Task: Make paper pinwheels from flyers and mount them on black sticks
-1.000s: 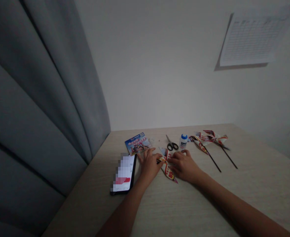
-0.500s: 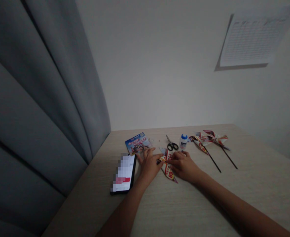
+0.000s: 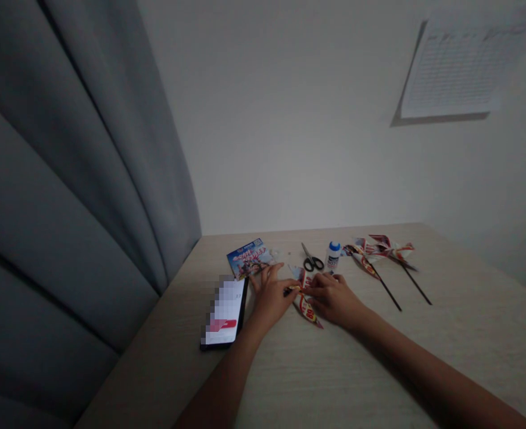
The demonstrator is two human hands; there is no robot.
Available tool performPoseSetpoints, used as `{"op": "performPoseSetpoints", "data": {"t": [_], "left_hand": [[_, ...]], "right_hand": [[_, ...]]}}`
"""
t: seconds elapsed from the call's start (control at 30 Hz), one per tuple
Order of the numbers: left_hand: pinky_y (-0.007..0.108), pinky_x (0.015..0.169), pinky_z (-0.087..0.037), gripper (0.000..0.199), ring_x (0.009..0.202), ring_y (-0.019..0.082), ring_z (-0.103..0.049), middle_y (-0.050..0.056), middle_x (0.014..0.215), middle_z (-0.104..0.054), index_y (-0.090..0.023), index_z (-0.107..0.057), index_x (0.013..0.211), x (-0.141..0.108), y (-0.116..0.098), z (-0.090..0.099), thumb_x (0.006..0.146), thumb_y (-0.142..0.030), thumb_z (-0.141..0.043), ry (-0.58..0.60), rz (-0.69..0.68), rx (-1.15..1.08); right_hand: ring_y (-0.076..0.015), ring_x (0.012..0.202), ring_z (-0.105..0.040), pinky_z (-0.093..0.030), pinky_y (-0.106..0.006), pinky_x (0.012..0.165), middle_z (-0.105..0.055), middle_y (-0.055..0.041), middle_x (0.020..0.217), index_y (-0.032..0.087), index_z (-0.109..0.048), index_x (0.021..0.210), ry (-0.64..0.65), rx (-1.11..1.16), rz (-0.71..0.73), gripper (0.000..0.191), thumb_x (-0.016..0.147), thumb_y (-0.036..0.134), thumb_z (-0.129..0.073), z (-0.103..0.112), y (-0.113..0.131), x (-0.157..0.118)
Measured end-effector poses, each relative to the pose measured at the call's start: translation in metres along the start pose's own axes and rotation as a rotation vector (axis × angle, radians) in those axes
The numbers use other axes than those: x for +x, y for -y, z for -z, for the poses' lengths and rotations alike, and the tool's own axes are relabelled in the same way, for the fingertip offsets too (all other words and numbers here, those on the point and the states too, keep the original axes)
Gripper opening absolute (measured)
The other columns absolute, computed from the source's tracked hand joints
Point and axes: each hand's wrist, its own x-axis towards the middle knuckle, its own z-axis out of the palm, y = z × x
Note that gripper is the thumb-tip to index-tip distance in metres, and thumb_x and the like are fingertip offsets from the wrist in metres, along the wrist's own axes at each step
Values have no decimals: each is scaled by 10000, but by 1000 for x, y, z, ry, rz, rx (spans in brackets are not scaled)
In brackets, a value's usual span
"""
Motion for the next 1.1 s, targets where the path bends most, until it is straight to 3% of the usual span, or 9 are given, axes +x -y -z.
{"op": "performPoseSetpoints", "data": {"t": [0.27,0.63,1.1], "left_hand": [[759,1109,43,210,1418,345,-301,-18,1525,-439,-458,-740,1057,-6,1,1,865,-428,-661,78,-44,18],[740,1094,152,206,1457,363,-253,-26,1525,-453,-449,-743,1043,-7,-5,8,900,-392,-606,47,-167,166],[753,1076,150,259,1477,369,-233,-35,1571,-387,-529,-681,1139,-7,7,3,907,-481,-579,81,-108,133]], "right_hand": [[-227,1071,-542,-275,-418,985,-632,-51,1086,352,-674,1228,-32,55,20,328,913,315,-592,2,-5,-1],[-232,1026,-538,-331,-376,893,-610,-84,1042,295,-727,1110,-15,-65,22,256,952,360,-537,5,6,2],[-215,1026,-552,-389,-350,888,-607,-65,1046,320,-689,1211,-12,37,16,303,956,358,-532,1,-9,-2]]}}
